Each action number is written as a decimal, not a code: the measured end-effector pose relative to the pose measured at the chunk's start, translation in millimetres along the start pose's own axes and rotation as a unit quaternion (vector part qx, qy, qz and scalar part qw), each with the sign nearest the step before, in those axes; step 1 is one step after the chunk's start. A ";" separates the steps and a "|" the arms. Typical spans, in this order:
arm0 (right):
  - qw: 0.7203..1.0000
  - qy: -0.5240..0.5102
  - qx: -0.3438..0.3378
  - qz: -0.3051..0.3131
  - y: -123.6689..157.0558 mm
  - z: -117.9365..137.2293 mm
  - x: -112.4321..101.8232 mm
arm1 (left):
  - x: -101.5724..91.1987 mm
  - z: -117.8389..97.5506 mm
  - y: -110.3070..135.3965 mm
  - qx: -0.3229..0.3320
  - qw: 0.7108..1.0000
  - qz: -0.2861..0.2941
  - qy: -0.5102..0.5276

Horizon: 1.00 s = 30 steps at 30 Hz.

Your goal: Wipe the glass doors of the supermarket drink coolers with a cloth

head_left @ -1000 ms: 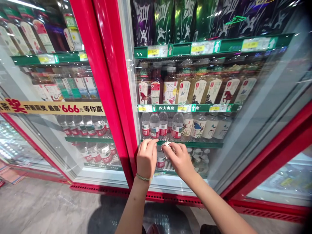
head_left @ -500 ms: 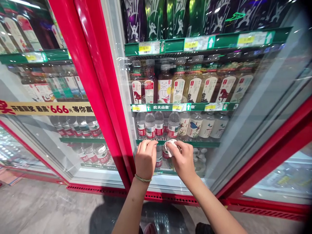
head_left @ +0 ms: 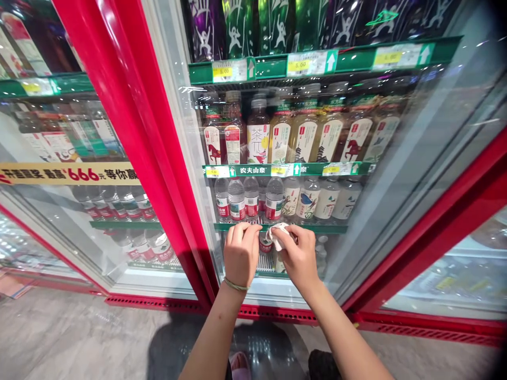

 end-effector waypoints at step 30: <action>0.999 0.009 0.048 -0.017 8.5 -31.8 -33.5 | 12.6 -33.3 -0.2 0.027 1.000 0.002 -0.004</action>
Point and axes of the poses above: each hand's wrist, its own y-axis away from the middle knuckle, its own x-axis out of the palm, z = x × y, the point moved 7 cm from there along -y, towards the middle knuckle, and after that the axes turned 12 degrees about -y, right-handed, at the moved point
